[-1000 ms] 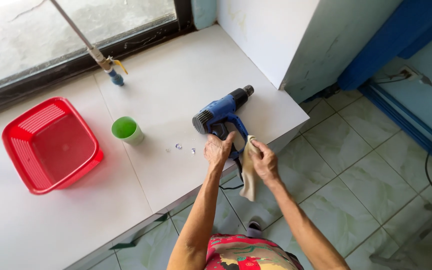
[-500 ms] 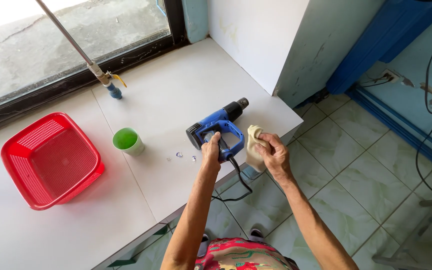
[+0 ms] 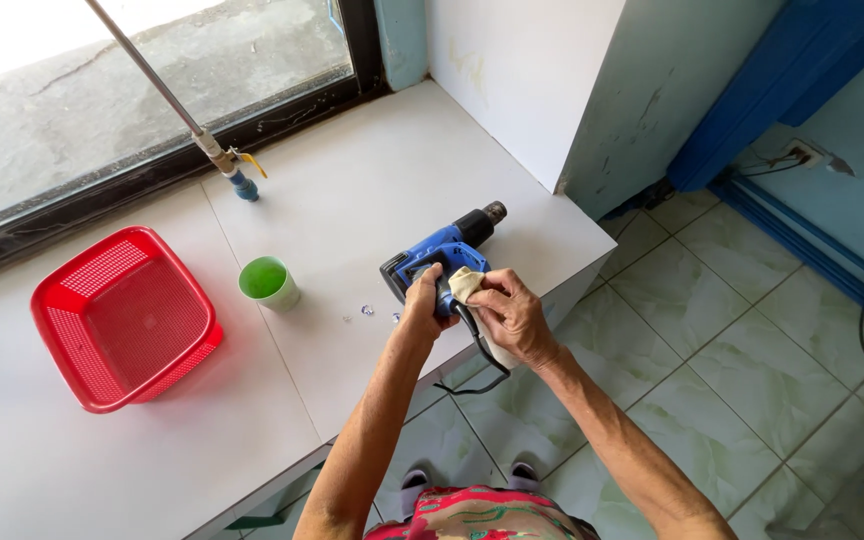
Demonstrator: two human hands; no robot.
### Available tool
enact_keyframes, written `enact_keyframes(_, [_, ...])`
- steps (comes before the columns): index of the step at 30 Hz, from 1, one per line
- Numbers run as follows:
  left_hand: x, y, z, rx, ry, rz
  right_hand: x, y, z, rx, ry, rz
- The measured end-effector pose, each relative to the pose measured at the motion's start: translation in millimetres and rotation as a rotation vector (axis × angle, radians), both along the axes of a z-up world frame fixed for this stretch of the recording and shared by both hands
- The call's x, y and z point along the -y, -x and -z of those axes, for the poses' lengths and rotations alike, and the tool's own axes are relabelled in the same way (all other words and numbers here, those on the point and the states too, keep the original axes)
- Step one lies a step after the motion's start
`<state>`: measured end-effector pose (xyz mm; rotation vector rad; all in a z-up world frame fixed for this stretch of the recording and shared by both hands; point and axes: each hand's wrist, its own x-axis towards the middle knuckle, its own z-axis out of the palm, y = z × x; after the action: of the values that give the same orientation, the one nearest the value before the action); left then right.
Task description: Clean a blue heat gun and small rings using a cloth on a white table.
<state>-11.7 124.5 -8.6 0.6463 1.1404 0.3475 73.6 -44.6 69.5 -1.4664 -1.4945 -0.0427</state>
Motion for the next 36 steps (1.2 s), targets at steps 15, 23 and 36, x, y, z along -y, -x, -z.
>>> enact_keyframes(15, [-5.7, 7.6, 3.0, 0.174, 0.086, -0.079, -15.6, -69.9, 53.3, -0.282, -0.072, 0.309])
enact_keyframes(23, [6.5, 6.0, -16.2, 0.195, 0.064, -0.067, -9.2, -9.4, -11.2, -0.071, -0.136, -0.034])
enact_keyframes(36, [13.5, 4.9, -12.5, 0.191, 0.026, -0.102, -38.1, -39.0, 40.2, -0.391, -0.083, 0.197])
